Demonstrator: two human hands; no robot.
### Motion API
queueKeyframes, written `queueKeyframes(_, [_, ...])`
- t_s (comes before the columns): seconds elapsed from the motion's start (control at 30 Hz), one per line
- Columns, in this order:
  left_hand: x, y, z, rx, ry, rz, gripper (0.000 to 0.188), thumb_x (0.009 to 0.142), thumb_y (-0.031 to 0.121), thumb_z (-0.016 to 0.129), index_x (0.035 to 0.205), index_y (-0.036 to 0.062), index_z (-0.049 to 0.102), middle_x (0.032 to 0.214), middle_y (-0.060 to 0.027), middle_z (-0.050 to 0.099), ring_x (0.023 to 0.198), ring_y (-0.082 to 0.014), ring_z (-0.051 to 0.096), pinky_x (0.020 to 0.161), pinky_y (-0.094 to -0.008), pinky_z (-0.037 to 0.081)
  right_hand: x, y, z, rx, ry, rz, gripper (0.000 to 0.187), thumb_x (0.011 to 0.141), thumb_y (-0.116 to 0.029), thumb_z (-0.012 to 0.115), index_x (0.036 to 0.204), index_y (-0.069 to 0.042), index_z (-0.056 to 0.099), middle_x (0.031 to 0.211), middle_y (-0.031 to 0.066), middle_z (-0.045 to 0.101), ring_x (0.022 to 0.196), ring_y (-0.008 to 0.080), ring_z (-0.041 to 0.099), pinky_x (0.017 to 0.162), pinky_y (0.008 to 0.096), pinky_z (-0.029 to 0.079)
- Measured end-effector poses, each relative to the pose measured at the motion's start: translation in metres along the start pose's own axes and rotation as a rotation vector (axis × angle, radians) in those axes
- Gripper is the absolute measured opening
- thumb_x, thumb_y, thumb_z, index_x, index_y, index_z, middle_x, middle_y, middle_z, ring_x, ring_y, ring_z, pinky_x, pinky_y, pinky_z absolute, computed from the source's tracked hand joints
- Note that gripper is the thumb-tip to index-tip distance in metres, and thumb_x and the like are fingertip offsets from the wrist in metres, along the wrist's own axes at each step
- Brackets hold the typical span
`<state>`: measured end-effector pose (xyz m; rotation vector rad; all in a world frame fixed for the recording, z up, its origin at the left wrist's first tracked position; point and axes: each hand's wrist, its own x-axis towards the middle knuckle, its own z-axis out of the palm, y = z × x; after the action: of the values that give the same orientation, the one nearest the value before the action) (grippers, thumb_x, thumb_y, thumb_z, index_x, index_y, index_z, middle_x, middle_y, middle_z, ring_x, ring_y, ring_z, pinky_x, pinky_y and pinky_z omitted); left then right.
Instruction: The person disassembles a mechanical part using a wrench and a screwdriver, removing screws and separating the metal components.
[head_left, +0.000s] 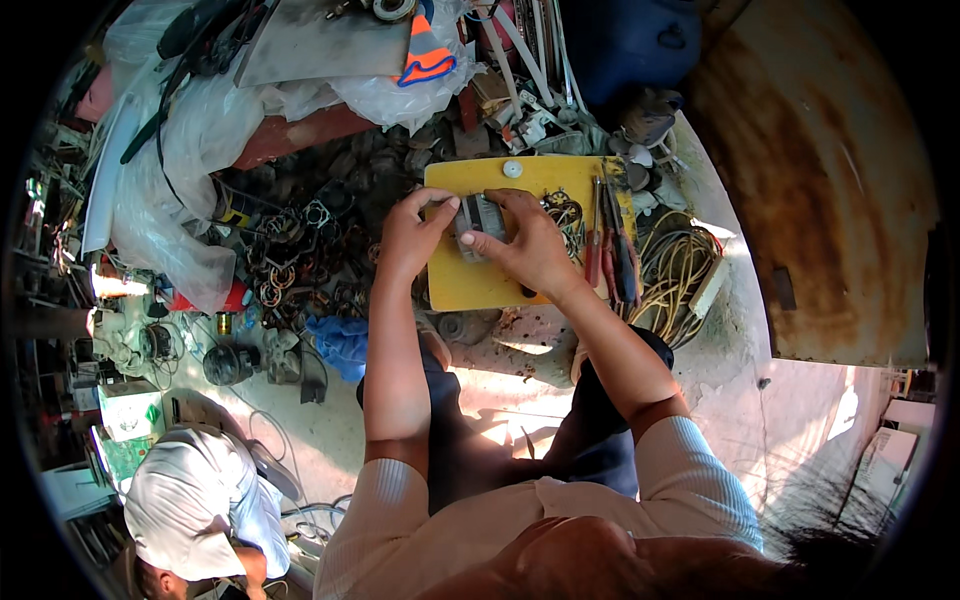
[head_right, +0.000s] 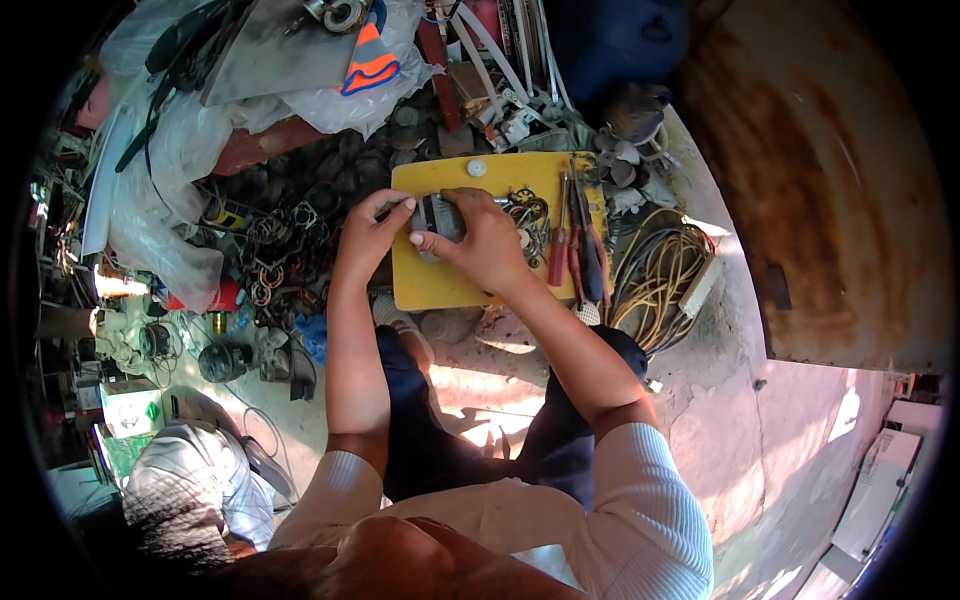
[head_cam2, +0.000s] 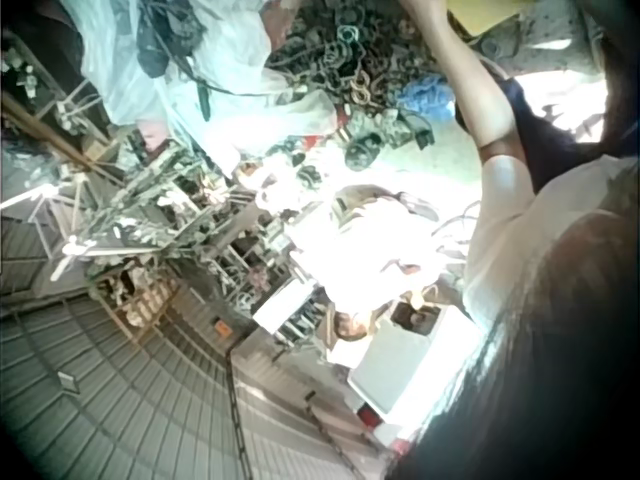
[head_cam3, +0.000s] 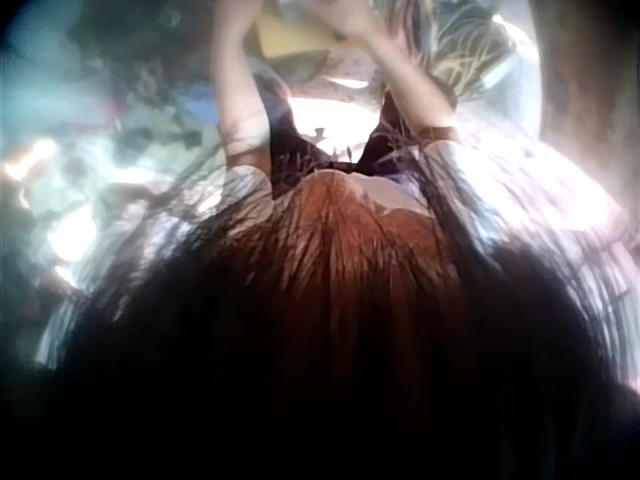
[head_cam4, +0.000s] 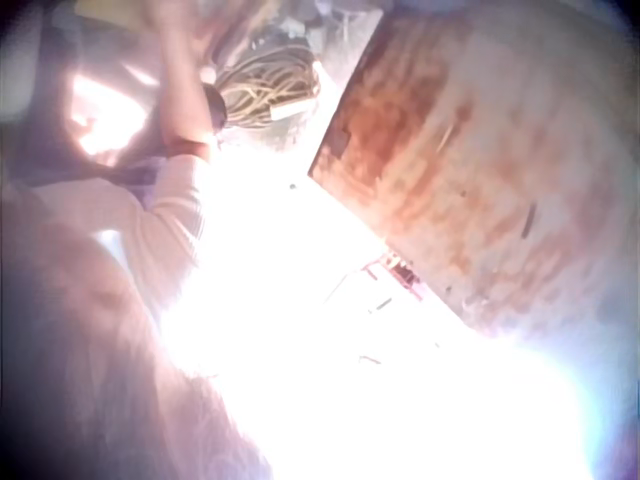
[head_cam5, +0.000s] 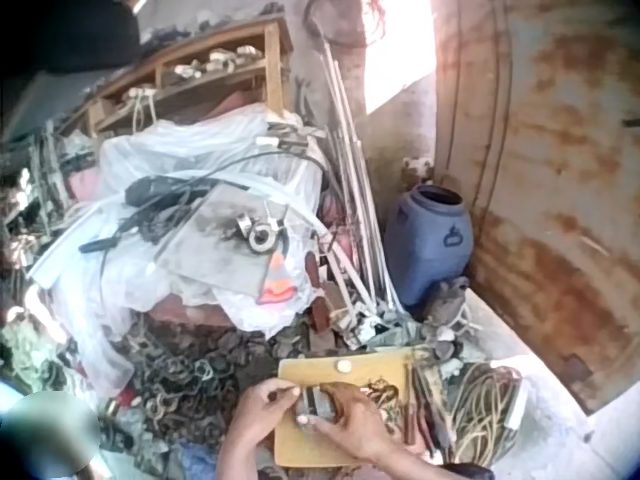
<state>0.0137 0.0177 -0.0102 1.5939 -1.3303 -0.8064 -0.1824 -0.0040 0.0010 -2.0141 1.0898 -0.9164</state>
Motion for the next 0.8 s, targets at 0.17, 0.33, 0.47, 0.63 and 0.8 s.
queueKeyframes(0.17, [0.005, -0.01, 0.004, -0.082, -0.056, -0.106, 0.032, 0.089, 0.026, 0.066, 0.104, -0.0018, 0.067, 0.093, -0.0143, 0.07, 0.088, -0.0191, 0.066, 0.079, -0.0311, 0.049, -0.007, -0.005, 0.015, -0.131, 0.113, -0.035, 0.068, 0.073, -0.036, 0.08, 0.123, 0.002, 0.056, 0.119, 0.0204, 0.057, 0.108, 0.0367, 0.059, 0.093, 0.0414, 0.047])
queueKeyframes(0.33, [0.003, 0.003, 0.01, -0.096, -0.02, -0.198, 0.037, 0.092, 0.03, 0.064, 0.108, -0.0031, 0.065, 0.094, -0.0138, 0.07, 0.088, -0.0181, 0.065, 0.078, -0.0314, 0.049, -0.009, -0.002, 0.018, -0.148, 0.122, -0.036, 0.067, 0.074, -0.033, 0.078, 0.125, 0.003, 0.054, 0.119, 0.02, 0.056, 0.107, 0.0369, 0.059, 0.093, 0.0419, 0.047])
queueKeyframes(0.47, [0.007, -0.003, 0.011, -0.082, -0.002, -0.206, 0.04, 0.093, 0.032, 0.063, 0.108, -0.0044, 0.063, 0.095, -0.0118, 0.069, 0.088, -0.0165, 0.064, 0.078, -0.0309, 0.048, -0.01, -0.004, 0.019, -0.149, 0.121, -0.051, 0.067, 0.075, -0.032, 0.078, 0.127, 0.003, 0.053, 0.119, 0.0197, 0.056, 0.107, 0.037, 0.058, 0.093, 0.0424, 0.046])
queueKeyframes(0.63, [0.006, 0.003, 0.005, -0.222, -0.035, -0.237, 0.036, 0.093, 0.031, 0.064, 0.106, -0.0025, 0.064, 0.096, -0.0068, 0.068, 0.089, -0.013, 0.06, 0.079, -0.0284, 0.046, -0.011, -0.003, 0.019, -0.168, 0.127, -0.044, 0.067, 0.075, -0.032, 0.077, 0.126, 0.003, 0.053, 0.119, 0.0196, 0.056, 0.107, 0.0372, 0.058, 0.093, 0.0428, 0.045])
queueKeyframes(0.8, [0.006, -0.007, 0.005, -0.229, -0.027, -0.219, 0.031, 0.093, 0.026, 0.064, 0.104, -0.0028, 0.065, 0.096, -0.0063, 0.067, 0.089, -0.011, 0.059, 0.079, -0.0273, 0.046, -0.012, -0.004, 0.019, -0.158, 0.133, -0.059, 0.066, 0.075, -0.033, 0.077, 0.126, 0.003, 0.053, 0.119, 0.0198, 0.056, 0.108, 0.0372, 0.058, 0.094, 0.0431, 0.045])
